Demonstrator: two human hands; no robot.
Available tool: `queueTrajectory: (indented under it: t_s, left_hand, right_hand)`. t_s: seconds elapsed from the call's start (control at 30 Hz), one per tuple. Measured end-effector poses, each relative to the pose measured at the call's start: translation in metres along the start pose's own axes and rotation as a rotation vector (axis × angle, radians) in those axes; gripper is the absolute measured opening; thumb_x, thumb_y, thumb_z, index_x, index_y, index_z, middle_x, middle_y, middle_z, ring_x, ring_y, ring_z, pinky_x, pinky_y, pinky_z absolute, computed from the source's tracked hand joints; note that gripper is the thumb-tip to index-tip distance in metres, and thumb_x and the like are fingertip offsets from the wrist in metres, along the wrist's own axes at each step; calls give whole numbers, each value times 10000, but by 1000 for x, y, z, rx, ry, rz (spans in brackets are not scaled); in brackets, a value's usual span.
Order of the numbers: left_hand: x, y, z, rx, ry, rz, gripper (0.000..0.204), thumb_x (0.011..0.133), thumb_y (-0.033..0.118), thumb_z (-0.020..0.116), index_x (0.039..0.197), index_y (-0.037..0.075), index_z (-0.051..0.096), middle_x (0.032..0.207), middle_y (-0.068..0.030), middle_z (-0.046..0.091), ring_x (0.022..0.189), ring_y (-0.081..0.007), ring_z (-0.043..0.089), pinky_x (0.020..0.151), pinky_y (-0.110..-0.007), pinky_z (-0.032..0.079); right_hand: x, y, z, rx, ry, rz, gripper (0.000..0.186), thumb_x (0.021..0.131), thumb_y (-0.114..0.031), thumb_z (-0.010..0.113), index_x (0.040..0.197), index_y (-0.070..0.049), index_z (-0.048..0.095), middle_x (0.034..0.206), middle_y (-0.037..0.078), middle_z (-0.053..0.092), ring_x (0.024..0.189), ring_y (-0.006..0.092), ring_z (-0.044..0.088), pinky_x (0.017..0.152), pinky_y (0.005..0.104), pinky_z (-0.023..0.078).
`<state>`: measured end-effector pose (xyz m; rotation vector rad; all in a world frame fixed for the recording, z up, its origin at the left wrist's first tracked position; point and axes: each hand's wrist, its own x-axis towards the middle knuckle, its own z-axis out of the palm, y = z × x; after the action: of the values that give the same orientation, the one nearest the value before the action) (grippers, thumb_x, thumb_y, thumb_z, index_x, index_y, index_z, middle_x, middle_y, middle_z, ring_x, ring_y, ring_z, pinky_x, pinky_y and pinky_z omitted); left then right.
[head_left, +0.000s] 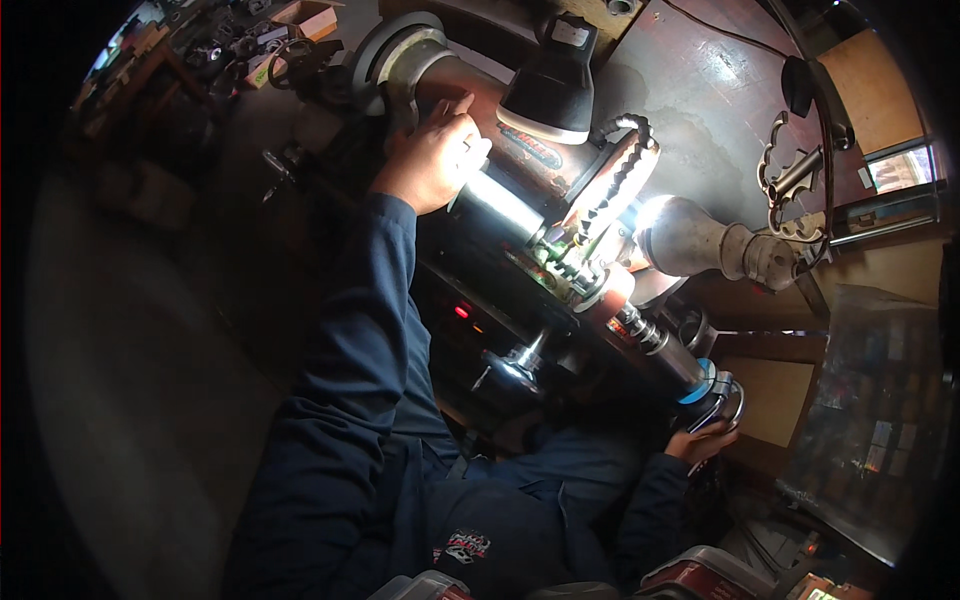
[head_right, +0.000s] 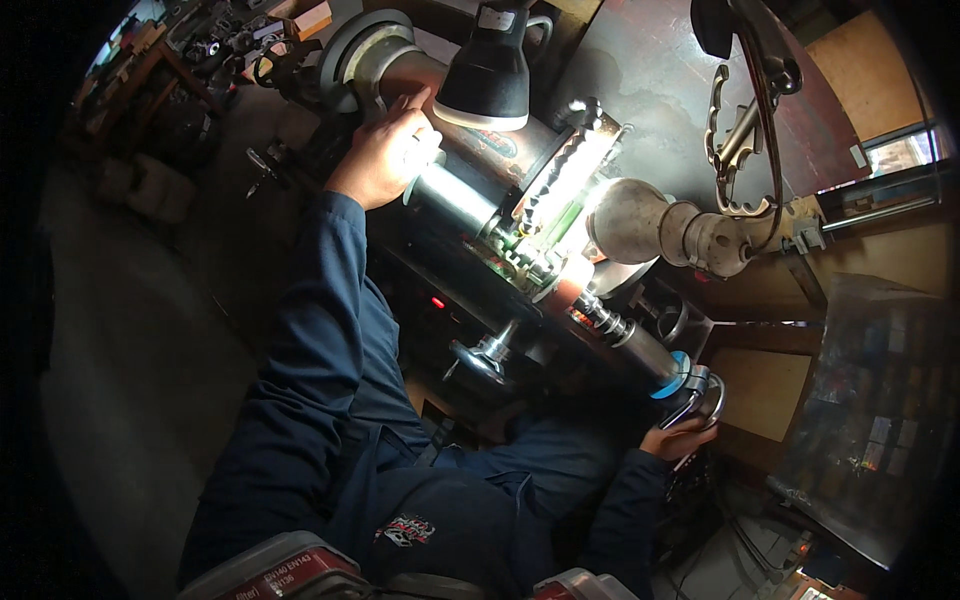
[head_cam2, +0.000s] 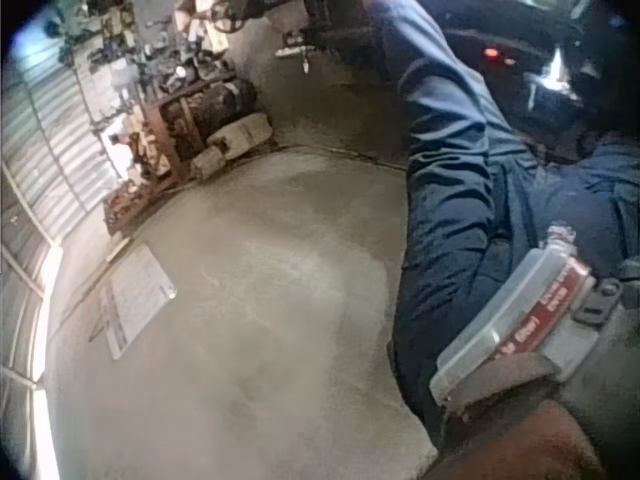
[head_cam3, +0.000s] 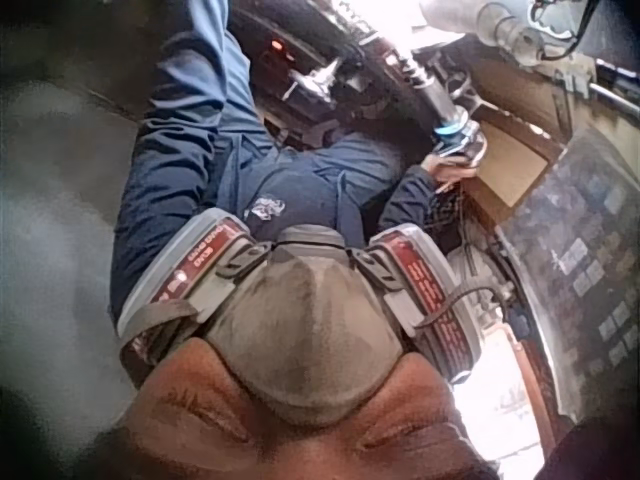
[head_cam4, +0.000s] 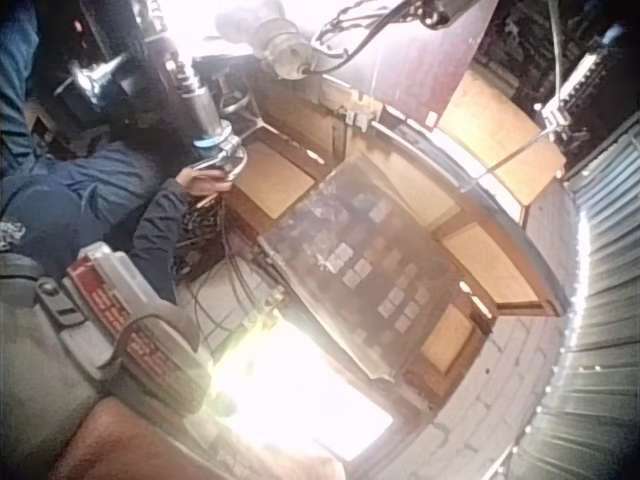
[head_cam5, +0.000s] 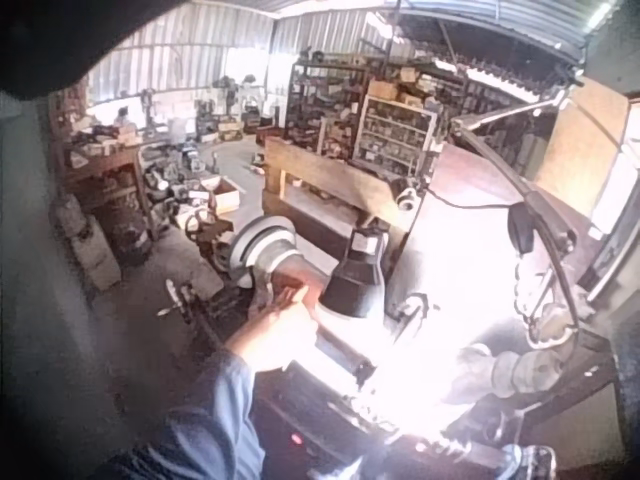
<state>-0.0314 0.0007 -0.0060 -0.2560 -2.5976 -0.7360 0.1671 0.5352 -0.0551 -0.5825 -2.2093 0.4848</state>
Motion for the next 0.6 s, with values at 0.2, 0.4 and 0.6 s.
queueTrajectory:
  t_s: [0.2,0.4,0.6]
  left_hand:
    - [1,1,3,-4,2,-21,331,958,270,588,1174,23,541,1495,-202,431,1352,-433,424,1093,-483,389]
    - [-2,9,-8,-41,-57,-73,444,958,274,581,1329,42,502,1438,-205,488,1310,-402,477,1063,-493,392]
    - [-7,14,-12,14,-68,-150,588,966,309,551,1474,71,377,1462,-192,459,1373,-330,420,1101,-545,306]
  right_hand:
    - [8,-10,-7,37,-46,-78,450,1061,-339,385,1248,58,483,1112,296,623,990,431,635,819,475,485]
    - [63,-28,-31,-224,-382,-42,395,1044,-330,446,1187,11,585,1043,257,673,968,440,639,802,461,493]
    - [114,-35,-22,-318,-749,-176,325,998,-235,520,997,53,672,944,254,688,890,411,658,782,424,494]
